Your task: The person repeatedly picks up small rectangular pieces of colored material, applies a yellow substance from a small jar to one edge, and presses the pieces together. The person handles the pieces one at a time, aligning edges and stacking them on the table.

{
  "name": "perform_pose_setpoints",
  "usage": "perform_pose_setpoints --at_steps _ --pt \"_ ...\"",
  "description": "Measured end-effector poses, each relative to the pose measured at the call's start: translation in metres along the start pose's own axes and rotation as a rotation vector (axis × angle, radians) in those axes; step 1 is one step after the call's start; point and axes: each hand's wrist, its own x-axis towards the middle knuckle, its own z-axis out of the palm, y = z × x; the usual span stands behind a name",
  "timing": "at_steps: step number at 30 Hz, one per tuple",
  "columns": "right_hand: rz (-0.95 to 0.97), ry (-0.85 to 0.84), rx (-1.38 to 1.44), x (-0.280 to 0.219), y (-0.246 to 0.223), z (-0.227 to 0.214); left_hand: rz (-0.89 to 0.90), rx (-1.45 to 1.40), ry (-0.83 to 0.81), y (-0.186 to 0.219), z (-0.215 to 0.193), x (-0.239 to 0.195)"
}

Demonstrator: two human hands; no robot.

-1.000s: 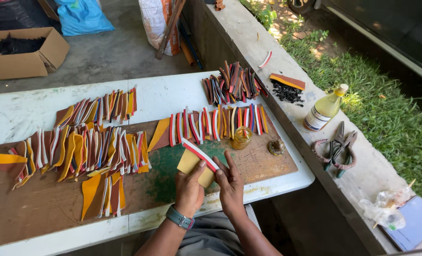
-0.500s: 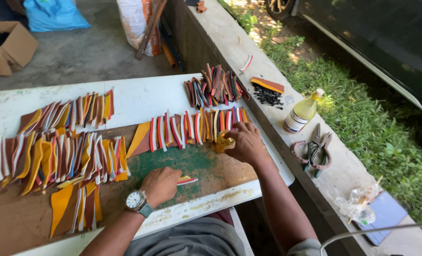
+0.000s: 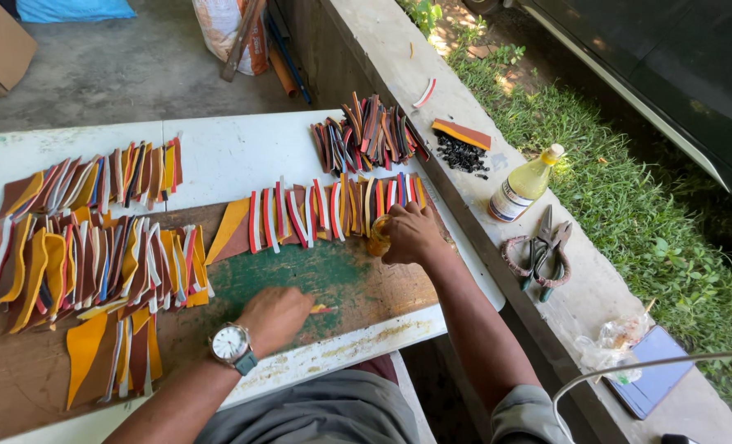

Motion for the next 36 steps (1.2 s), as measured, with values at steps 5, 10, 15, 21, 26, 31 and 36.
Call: perform_pose_setpoints --at_steps 5,10,15,21,26,31,36 --pt "-0.045 0.217 0.153 -0.029 0.013 -0.017 -0.285 -0.455 0.054 0.003 -0.022 -0.002" --pt "-0.064 0.396 0.241 -0.070 0.017 -0.008 -0.113 -1.895 0.370 0.000 -0.019 -0.015" --pt "-0.040 0.372 0.252 -0.076 0.014 -0.005 -0.037 -2.087 0.378 0.010 0.001 -0.015" --pt "-0.349 0.598 0.855 -0.116 0.000 0.000 -0.108 -2.179 0.369 0.026 -0.009 -0.023" --pt "-0.510 0.506 1.442 -0.138 -0.049 0.025 -0.056 -1.882 0.397 0.050 -0.025 -0.029" --pt "-0.590 0.478 1.540 -0.139 -0.068 0.031 -0.003 -2.056 0.247 0.054 -0.031 -0.042" --pt "-0.703 0.527 1.449 -0.150 -0.080 0.023 0.069 -2.266 0.047 0.052 -0.021 -0.055"
